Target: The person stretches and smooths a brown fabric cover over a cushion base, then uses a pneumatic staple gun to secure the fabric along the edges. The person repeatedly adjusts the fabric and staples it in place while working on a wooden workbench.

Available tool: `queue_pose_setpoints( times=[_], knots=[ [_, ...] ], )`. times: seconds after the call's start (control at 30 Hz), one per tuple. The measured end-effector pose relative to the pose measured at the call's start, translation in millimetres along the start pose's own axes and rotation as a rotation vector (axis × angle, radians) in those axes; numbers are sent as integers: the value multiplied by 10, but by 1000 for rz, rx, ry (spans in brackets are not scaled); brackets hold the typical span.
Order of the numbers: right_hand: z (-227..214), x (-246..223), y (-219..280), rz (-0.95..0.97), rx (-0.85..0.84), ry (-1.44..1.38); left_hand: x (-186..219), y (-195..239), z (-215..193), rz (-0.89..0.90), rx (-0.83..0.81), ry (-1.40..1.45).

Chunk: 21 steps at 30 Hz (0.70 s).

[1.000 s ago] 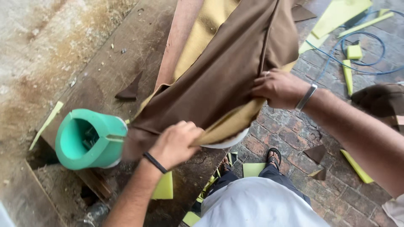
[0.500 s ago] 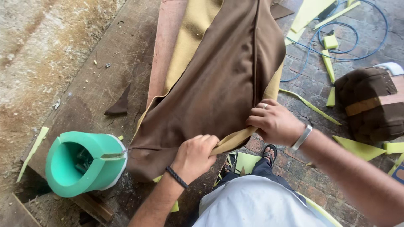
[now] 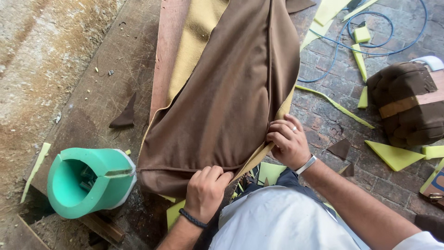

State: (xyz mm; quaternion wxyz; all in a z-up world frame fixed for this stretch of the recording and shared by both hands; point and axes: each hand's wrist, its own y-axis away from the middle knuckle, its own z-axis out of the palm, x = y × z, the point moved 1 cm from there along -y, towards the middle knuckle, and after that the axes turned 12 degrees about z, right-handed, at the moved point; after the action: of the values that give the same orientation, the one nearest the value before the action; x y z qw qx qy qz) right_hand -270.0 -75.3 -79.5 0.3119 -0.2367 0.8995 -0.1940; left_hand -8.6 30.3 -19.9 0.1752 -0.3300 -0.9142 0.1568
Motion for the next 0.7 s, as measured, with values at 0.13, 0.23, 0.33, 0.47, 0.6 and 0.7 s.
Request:
queue_pose_setpoints(
  times=[0.13,0.23,0.33,0.47,0.6,0.7],
  knots=[
    [106,76,249,11,17,-78,-93,353,349,-6,30,-195],
    [232,204,428,481,-315,-262,-292,650,529,-405,-133,-60],
    [362,357,473,997,-480,-1019,-453,963,412,-1021,-263,81],
    [499,501,268,1275,-509,-1309,-794,986,21,-924,652,-81],
    [573,442,103,1259,-510,-1377,-1256,663,51,-844,448,-226],
    [606,435,-8,1264,-420,-1434,-1474,634,87,-1129,618,-10]
  ],
)
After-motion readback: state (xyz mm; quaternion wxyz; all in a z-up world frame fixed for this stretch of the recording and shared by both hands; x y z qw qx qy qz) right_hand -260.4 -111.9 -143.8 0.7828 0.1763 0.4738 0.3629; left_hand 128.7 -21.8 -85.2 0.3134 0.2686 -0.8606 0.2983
